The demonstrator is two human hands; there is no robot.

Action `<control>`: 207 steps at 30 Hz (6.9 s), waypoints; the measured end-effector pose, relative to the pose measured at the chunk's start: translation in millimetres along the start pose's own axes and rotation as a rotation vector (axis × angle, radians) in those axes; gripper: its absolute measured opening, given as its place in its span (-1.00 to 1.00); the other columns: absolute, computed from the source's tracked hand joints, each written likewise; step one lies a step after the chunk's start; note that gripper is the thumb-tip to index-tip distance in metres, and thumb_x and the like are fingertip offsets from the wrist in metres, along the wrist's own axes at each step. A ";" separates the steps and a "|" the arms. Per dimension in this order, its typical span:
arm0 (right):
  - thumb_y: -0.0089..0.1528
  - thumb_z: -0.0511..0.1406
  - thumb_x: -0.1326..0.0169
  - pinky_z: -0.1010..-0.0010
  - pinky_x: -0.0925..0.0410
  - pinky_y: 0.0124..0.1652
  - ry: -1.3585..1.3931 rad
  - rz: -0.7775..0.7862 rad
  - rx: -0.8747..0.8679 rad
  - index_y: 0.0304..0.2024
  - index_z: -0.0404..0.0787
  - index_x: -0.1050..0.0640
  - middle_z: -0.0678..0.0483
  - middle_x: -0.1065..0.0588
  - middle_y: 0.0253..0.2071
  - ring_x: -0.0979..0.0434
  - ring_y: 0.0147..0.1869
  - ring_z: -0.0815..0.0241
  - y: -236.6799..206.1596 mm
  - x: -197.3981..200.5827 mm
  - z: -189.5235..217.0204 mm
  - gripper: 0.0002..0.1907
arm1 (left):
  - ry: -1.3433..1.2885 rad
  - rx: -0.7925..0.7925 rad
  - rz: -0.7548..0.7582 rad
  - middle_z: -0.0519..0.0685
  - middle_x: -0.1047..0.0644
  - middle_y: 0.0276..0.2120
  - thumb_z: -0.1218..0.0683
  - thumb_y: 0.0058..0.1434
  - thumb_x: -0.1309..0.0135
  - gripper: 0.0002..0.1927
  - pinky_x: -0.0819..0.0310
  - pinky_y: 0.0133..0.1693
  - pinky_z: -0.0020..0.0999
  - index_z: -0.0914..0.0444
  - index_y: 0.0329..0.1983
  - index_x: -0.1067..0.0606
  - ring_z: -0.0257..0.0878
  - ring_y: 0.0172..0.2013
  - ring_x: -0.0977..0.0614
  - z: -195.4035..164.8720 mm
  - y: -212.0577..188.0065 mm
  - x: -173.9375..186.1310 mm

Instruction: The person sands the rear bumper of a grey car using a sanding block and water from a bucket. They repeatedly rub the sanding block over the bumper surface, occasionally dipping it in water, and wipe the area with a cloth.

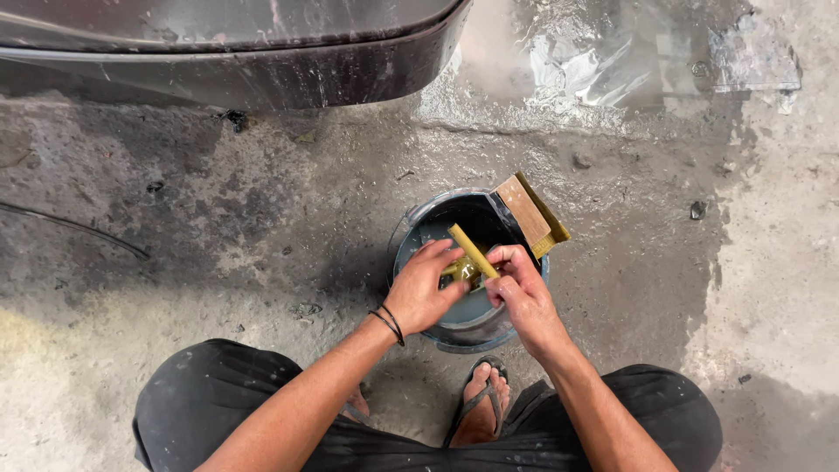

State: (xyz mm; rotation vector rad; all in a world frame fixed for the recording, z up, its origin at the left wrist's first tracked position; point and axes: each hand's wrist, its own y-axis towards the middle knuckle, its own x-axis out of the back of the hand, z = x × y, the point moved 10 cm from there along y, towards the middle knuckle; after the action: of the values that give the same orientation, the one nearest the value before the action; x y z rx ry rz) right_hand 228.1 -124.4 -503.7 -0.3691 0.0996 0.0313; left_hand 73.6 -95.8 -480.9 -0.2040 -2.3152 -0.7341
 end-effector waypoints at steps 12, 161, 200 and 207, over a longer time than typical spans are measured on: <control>0.32 -0.36 -0.01 0.27 -0.43 -0.06 0.337 0.164 -0.190 0.02 -0.23 -0.43 0.02 -0.54 -0.07 -0.56 -0.11 0.19 6.5 -37.3 11.8 -0.79 | -1.197 0.670 0.157 -0.13 -0.61 -0.17 0.11 0.42 -0.03 -0.77 -0.51 -0.04 -0.47 0.35 0.01 -0.55 -0.46 -0.12 -0.60 29.7 9.9 -6.1; 0.35 -0.10 0.14 0.17 -0.40 0.12 -0.926 -0.032 -0.373 0.05 -0.37 -0.65 -0.35 -0.59 0.09 -0.60 0.21 -0.18 111.3 7.0 -126.9 -0.46 | -0.055 1.041 0.685 0.22 -0.54 0.07 0.01 0.24 0.00 -0.63 -0.42 0.16 0.00 0.23 0.03 -0.61 0.16 0.14 -0.55 104.2 -65.1 -161.3; 0.03 -0.30 -0.43 0.29 -0.40 0.14 -0.532 -0.133 0.728 0.20 -0.20 -0.43 -0.14 -0.41 0.21 -0.48 0.26 0.03 19.6 -71.7 116.7 -0.28 | -1.328 0.429 0.153 0.03 -0.23 0.47 -0.19 0.54 0.39 -0.31 -0.12 0.41 -0.22 0.15 0.63 0.11 -0.18 0.42 -0.31 -8.4 52.3 61.5; -0.02 -0.28 -0.46 0.27 -0.39 0.16 -0.626 -0.142 0.915 0.17 -0.17 -0.43 -0.14 -0.42 0.16 -0.49 0.24 -0.02 0.5 -82.5 141.6 -0.26 | -1.340 0.455 0.210 0.04 -0.30 0.41 -0.24 0.52 0.38 -0.29 -0.18 0.37 -0.23 0.12 0.63 0.09 -0.19 0.36 -0.36 -12.2 49.6 66.7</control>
State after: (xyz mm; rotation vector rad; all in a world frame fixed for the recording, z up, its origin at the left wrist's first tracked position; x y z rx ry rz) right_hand 159.0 -73.7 -364.0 0.5569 -0.5229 -0.0405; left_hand 47.2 -65.3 -407.2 -0.9254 -3.5089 0.2024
